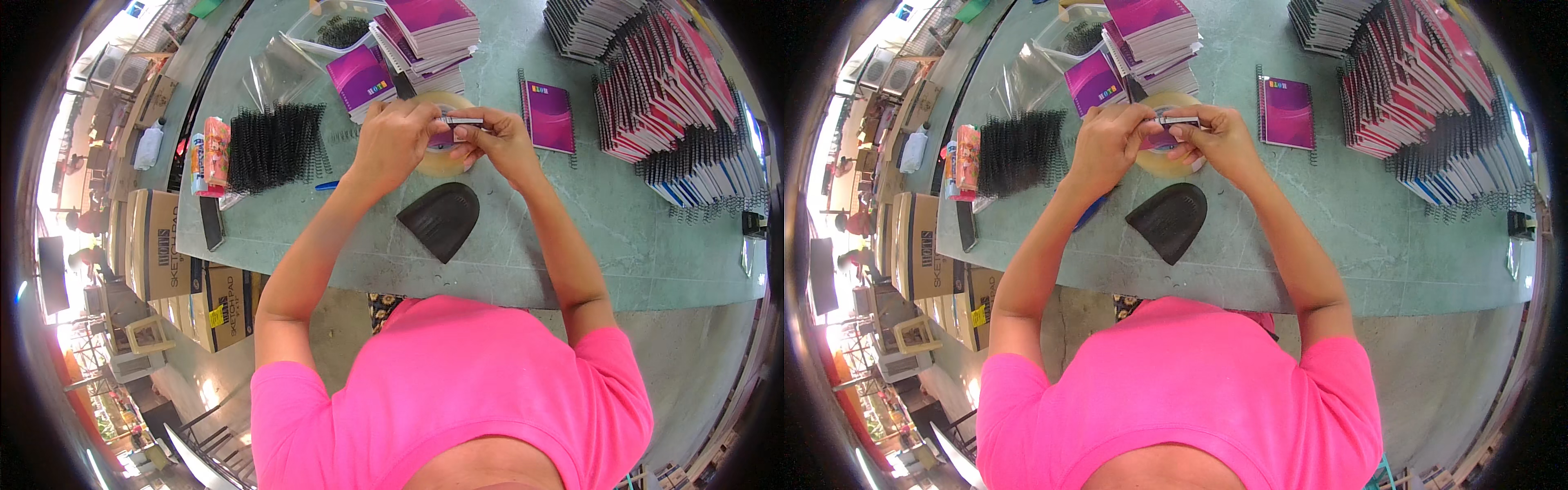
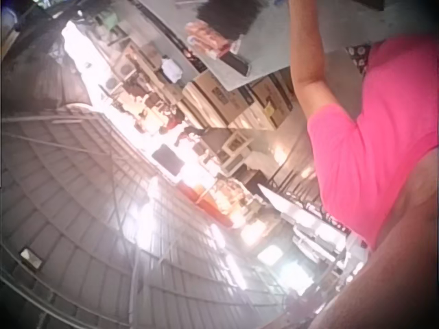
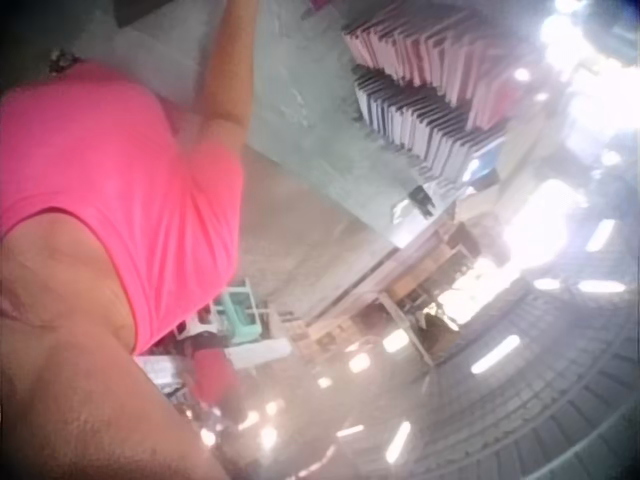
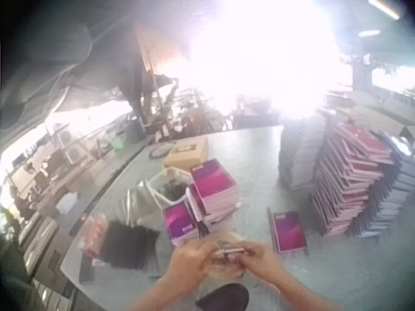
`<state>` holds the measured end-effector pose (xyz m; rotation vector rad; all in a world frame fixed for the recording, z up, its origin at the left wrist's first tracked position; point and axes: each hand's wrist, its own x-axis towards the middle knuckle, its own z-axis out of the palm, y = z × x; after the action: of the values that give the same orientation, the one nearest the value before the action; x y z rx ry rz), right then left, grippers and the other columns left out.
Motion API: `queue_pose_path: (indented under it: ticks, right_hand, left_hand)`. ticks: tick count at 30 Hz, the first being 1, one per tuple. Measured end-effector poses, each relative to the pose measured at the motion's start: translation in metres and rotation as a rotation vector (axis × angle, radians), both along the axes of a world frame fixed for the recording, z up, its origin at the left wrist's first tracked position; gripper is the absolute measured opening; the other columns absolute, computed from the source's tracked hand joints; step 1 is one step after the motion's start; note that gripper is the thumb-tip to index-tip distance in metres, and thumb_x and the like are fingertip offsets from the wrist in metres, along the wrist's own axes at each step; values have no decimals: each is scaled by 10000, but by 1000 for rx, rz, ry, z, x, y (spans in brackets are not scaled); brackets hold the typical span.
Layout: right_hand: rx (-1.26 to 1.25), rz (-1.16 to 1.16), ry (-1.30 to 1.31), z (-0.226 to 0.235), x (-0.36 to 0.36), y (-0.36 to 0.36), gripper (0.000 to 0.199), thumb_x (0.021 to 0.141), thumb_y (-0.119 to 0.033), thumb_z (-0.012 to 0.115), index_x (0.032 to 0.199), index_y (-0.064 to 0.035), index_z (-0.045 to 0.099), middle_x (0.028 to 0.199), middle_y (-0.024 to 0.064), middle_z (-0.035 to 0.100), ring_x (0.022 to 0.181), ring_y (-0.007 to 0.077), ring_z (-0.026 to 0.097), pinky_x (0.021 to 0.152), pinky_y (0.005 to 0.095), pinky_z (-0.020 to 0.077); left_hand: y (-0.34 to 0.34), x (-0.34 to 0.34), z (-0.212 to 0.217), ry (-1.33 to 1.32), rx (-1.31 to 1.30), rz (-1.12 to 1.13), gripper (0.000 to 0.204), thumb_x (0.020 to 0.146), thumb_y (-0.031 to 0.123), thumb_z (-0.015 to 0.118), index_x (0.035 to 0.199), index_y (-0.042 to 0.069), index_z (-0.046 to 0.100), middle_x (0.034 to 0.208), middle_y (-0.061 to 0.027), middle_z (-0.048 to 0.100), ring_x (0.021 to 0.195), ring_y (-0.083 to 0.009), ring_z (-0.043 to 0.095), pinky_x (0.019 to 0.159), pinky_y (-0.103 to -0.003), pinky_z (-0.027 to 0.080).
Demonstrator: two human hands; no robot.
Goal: The person binds small purple notebooks by inserting a wire spiral into the pre-punched holes of each notebook by hand.
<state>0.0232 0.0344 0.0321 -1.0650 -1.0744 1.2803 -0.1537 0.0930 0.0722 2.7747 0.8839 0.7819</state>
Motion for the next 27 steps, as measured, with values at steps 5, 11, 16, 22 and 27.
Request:
queue_pose_path:
  ticks: [5,11,16,22,27]
  right_hand:
    - [-12,-7,7,-5,-1,-3,219,863,-46,577,1074,-1,612,808,83,646,656,153,660,514,244,528]
    - [-2,-29,50,-7,-5,-2,221,850,-30,589,1067,-34,632,772,58,652,633,121,656,488,210,505]
    - [57,-94,-85,-6,-5,-2,252,857,-14,567,1108,-2,582,809,78,646,673,153,661,520,230,515]
    - [28,-5,116,-14,-2,0,270,929,-173,498,1123,6,550,888,92,644,759,173,662,605,256,526]
    - [13,-24,143,-12,1,0,373,951,-315,450,1097,10,562,917,93,646,797,173,660,669,273,532]
  left_hand:
    - [1,2,9,32,-222,14,158,806,196,615,890,62,622,762,-96,627,731,-293,574,661,-379,435]
    - [4,1,3,62,-72,-35,184,787,197,626,903,56,603,808,-103,626,757,-293,565,658,-393,444]
    - [-22,11,7,177,131,30,292,774,215,637,1020,75,566,931,-132,598,879,-307,566,722,-406,446]
    - [-69,-12,-59,174,-285,-21,263,726,229,685,931,98,585,908,-133,557,881,-297,577,707,-388,482]
    - [-40,-8,15,-257,-213,108,173,772,145,636,930,114,574,896,-136,537,828,-294,587,687,-415,481]
